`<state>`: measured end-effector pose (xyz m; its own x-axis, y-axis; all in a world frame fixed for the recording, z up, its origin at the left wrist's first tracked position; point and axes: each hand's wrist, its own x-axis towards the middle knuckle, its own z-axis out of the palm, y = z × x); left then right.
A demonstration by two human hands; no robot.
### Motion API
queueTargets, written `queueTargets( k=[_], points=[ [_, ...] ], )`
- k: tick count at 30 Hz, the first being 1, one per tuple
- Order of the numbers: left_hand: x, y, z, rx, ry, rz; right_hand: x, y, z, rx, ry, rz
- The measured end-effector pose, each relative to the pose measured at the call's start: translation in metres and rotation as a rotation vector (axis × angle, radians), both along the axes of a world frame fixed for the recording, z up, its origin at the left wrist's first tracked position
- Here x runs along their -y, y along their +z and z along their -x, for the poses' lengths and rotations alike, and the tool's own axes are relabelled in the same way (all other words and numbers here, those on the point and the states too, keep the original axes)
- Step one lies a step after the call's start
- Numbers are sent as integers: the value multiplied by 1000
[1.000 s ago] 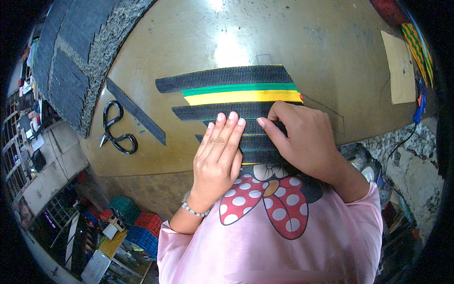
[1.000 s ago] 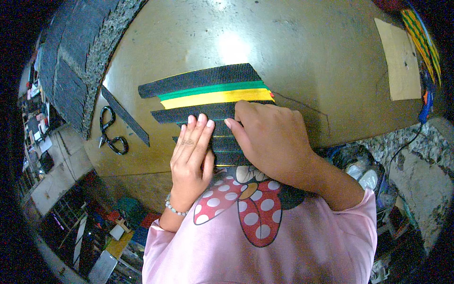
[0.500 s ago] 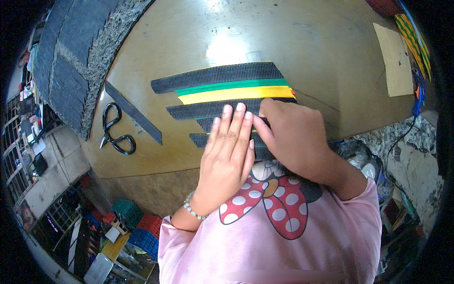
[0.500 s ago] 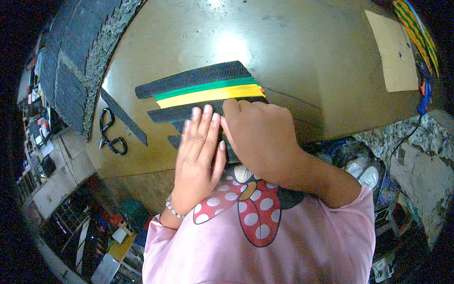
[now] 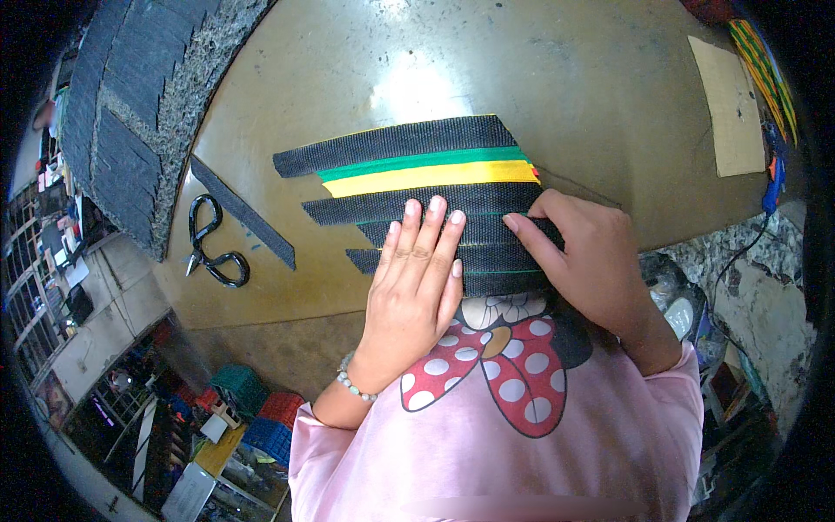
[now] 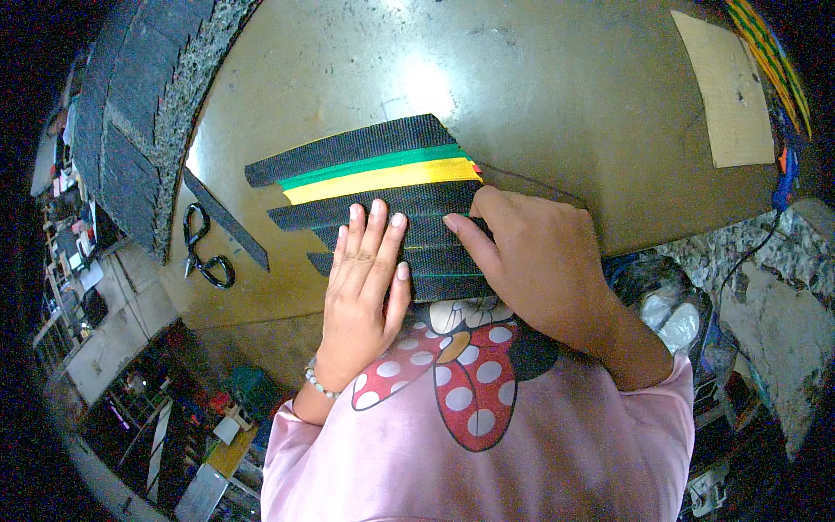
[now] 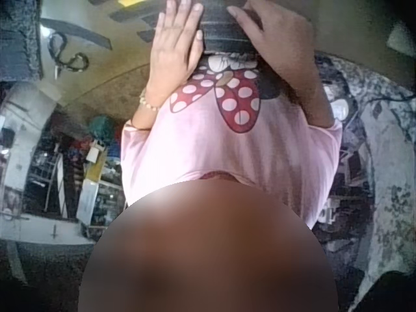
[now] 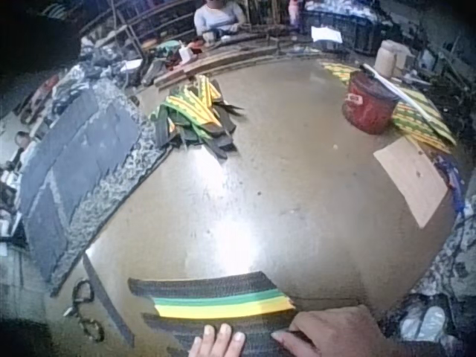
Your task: The person assembles a decorative fan by layering black, green, and yellow ribbons on a patterned base. They press the ribbons into place, then use scissors to trim the edges of the assembled fan.
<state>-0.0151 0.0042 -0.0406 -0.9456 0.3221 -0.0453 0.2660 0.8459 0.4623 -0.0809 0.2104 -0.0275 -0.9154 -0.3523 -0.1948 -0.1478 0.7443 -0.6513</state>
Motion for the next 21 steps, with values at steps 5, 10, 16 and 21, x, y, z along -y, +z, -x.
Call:
queueTargets(
  k=[5,10,16,21],
  points=[
    [0,-1,-1,5,-2,5,0,0,0,-18,6,-12],
    [1,-2,-1,-9,-2,3,1,-1,-1,-41,7,-6],
    [-2,-2,0,-35,16,10,1,-3,-3,-83,14,-18],
    [-11,10,5,-37,64,-6,1,-6,-4,-112,13,-29]
  ],
)
